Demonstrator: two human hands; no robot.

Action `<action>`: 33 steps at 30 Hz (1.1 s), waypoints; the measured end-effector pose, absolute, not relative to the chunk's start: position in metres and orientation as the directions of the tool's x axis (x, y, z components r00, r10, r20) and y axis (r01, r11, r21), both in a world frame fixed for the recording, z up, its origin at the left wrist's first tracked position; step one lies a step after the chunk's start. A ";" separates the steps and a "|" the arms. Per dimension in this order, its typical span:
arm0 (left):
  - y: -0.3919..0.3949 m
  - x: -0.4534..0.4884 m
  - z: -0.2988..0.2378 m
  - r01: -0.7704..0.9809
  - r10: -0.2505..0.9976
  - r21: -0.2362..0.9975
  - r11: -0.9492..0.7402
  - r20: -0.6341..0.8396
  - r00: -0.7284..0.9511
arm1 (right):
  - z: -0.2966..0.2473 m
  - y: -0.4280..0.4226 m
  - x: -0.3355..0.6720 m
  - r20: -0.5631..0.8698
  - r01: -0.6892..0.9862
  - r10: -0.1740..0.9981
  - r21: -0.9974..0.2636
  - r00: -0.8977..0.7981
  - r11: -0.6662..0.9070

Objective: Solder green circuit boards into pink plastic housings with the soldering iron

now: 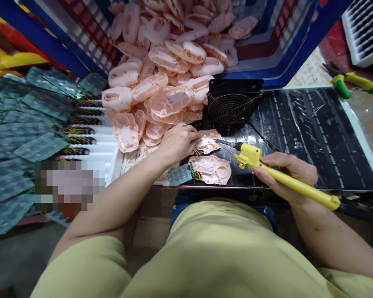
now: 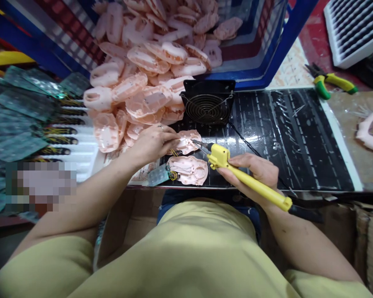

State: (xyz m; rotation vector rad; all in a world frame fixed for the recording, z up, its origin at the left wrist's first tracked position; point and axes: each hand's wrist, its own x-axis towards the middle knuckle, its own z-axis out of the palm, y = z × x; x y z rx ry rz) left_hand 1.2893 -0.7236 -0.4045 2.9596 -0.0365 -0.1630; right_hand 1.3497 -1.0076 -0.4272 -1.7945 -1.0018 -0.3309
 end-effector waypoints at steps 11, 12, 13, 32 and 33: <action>-0.730 1.292 -0.406 0.035 0.011 0.136 -0.990 -0.169 0.986 | -0.427 -0.998 1.356 0.597 0.774 0.533 -0.600 0.600 -0.201; -0.730 1.292 -0.406 0.023 0.001 0.132 -0.991 -0.165 0.986 | -0.427 -0.998 1.357 0.608 0.785 0.534 -0.587 0.588 -0.197; -0.731 1.292 -0.406 0.021 0.000 0.133 -0.991 -0.159 0.987 | -0.428 -0.998 1.358 0.616 0.792 0.534 -0.578 0.580 -0.194; -0.735 1.297 -0.401 0.030 0.015 0.065 -0.997 -0.217 0.976 | -0.437 -0.994 1.385 0.605 0.819 0.687 -0.573 0.402 0.025; -0.735 1.297 -0.401 0.027 0.012 0.068 -0.997 -0.214 0.977 | -0.436 -0.993 1.387 0.599 0.819 0.701 -0.573 0.387 0.038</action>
